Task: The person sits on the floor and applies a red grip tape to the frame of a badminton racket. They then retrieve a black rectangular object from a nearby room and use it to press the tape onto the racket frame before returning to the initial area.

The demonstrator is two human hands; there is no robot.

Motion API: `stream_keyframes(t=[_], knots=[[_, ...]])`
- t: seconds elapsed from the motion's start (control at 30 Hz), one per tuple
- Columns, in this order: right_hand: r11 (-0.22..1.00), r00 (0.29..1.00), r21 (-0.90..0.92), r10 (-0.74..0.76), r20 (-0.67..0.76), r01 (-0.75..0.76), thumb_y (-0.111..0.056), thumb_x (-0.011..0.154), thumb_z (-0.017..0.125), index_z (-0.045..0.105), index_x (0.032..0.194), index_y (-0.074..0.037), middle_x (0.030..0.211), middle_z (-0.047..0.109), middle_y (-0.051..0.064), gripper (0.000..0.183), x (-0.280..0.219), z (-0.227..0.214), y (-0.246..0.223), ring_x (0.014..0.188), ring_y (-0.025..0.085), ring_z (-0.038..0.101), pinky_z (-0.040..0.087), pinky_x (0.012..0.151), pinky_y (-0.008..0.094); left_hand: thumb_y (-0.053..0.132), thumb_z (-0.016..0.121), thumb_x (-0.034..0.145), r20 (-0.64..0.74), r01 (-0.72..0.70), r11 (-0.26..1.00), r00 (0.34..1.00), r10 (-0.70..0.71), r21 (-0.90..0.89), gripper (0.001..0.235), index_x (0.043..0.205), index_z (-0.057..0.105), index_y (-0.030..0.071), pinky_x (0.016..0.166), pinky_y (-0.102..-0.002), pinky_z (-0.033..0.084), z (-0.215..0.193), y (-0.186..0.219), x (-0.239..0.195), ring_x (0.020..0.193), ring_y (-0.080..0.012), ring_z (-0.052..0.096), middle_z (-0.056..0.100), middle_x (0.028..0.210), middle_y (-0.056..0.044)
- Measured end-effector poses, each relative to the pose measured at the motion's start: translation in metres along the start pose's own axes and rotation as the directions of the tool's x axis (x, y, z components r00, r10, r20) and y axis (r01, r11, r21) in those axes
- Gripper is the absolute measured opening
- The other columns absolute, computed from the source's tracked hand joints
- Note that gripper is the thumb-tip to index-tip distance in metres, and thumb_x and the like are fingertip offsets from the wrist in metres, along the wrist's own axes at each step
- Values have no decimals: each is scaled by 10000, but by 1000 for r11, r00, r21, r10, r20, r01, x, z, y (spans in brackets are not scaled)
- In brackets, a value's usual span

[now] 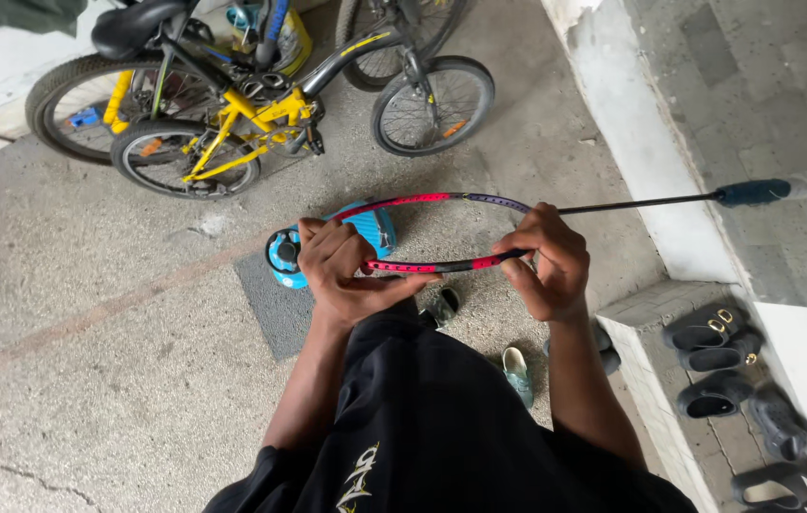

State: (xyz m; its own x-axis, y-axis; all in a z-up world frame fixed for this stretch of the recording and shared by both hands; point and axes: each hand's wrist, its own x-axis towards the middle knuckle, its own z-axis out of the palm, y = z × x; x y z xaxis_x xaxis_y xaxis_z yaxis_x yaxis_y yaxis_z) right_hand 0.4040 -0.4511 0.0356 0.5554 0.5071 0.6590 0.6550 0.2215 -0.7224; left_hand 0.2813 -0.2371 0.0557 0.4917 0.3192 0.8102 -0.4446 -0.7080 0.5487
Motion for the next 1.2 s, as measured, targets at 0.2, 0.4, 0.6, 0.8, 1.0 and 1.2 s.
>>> stream_keyframes(t=[0.2,0.4,0.6,0.8,1.0,1.2], knots=[[999,999,1,41,-32,-41,-275,885,712,743,853,-11,689,588,63,268,3,-28,19,643,152,464,410,586,250,483,898,735,32,26,1000,999,-26,-9,657,624,355,130,582,-346,307,37,-12,6,457,-265,387,368,540,-39],[994,995,-73,70,-78,-76,-290,909,687,745,854,-18,689,592,56,283,9,-52,32,634,144,459,411,588,255,476,909,723,55,-8,998,998,12,-69,648,610,370,134,580,-347,313,73,-29,31,457,-259,390,377,535,-33],[988,989,-126,76,-130,-92,-268,903,682,744,871,-12,700,571,59,265,26,-65,35,651,149,453,419,591,261,456,903,717,60,-9,989,998,18,-149,630,614,368,138,579,-345,304,94,-42,59,456,-248,382,384,538,-28],[985,986,-161,38,-165,-65,-234,878,701,746,858,0,681,573,68,239,48,-58,35,635,157,456,427,589,264,484,905,702,64,-57,988,996,67,-144,643,598,371,143,582,-349,310,94,-58,79,449,-245,378,388,528,-26],[981,988,-191,2,-156,-32,-249,880,673,746,856,-6,669,563,55,255,69,-49,34,623,146,435,411,625,274,501,905,690,33,-71,979,996,78,-190,652,593,367,145,585,-340,287,95,-79,86,441,-240,364,388,514,-24],[972,986,-237,-28,-164,-12,-269,880,673,753,852,2,648,569,67,283,70,-41,42,589,162,432,397,627,293,505,902,677,18,-114,976,993,119,-186,655,590,365,140,591,-348,271,93,-88,97,445,-247,346,387,521,-44]])
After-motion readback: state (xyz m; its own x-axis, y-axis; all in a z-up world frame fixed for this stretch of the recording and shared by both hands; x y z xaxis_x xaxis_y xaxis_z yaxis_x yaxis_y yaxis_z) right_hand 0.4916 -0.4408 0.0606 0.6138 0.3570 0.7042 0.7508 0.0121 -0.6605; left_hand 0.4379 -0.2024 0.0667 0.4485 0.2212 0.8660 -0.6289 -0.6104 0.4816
